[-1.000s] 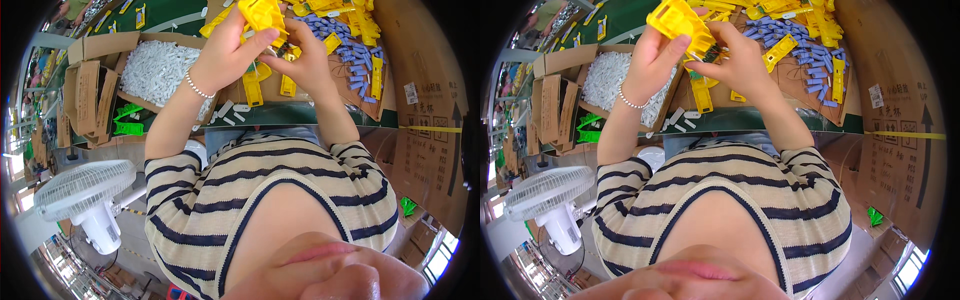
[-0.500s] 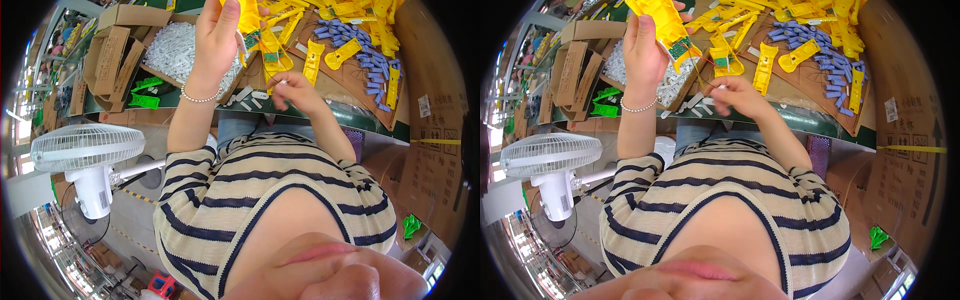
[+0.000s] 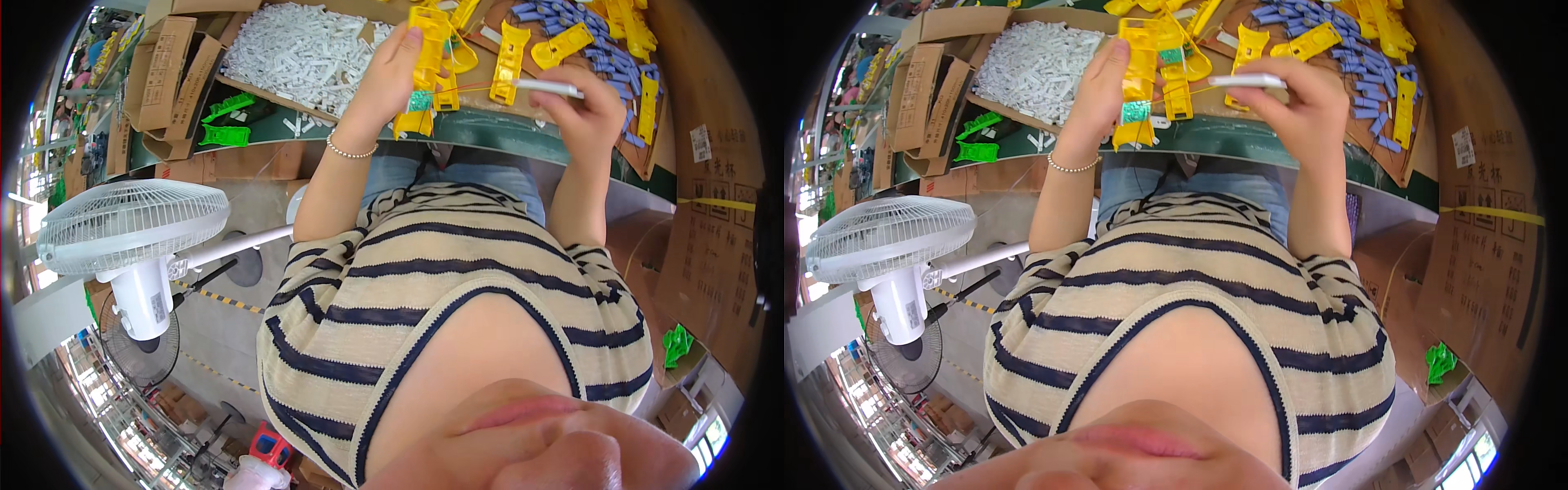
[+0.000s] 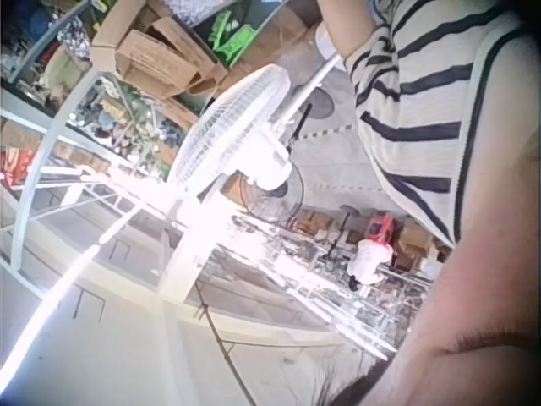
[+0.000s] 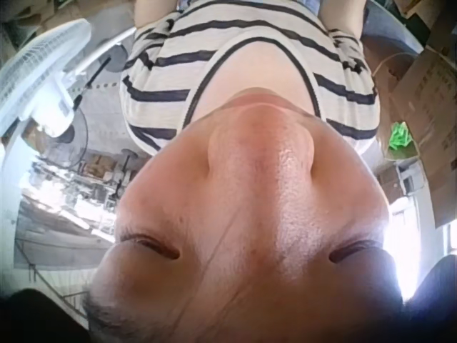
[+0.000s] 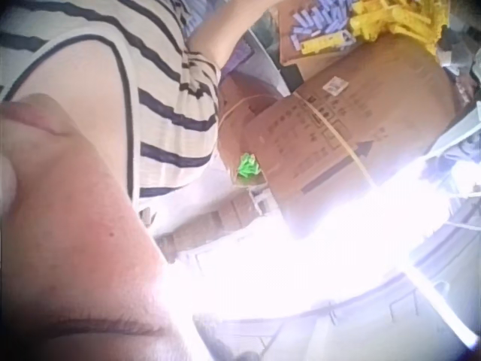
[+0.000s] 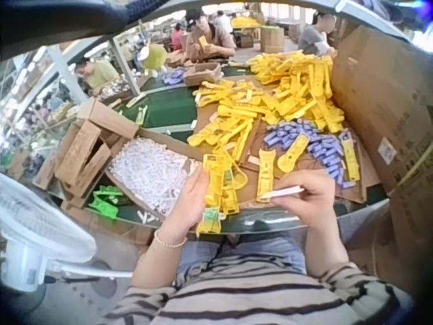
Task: The person assembles flashlights by hand, installing batteries, internal wiring, and switch covers into plastic casings.
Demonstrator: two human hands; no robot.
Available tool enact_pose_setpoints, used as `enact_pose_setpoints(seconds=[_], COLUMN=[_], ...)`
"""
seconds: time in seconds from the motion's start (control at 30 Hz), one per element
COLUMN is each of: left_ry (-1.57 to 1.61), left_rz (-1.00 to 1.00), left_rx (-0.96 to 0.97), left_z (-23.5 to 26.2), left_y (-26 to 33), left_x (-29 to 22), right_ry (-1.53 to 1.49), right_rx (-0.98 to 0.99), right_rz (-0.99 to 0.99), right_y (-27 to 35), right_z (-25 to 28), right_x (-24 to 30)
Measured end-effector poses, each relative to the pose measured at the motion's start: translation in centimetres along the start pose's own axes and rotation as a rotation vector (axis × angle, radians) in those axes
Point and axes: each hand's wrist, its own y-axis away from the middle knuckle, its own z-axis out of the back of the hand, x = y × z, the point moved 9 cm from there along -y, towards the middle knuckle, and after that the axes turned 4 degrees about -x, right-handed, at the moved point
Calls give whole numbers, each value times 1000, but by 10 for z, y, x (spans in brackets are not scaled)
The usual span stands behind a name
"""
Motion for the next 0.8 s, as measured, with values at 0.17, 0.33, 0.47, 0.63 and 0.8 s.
enact_pose_setpoints(seconds=[0.17,0.33,0.47,0.63,0.8], left_ry=[231,208,160,230,210], left_rz=[300,391,384,396,357], left_rx=[268,288,356,394,438], left_z=[-44,-50,-57,-63,-65], left_y=[26,43,46,43,36], left_x=[44,55,53,47,45], right_ry=[-31,-248,-110,-190,-226], right_rx=[-124,-197,-151,-177,-203], right_rz=[-292,-406,-434,-410,-490], right_y=[-4,-6,-3,-8,0], right_z=[-6,-28,-26,-25,-16], right_x=[-38,-54,-61,-66,-101])
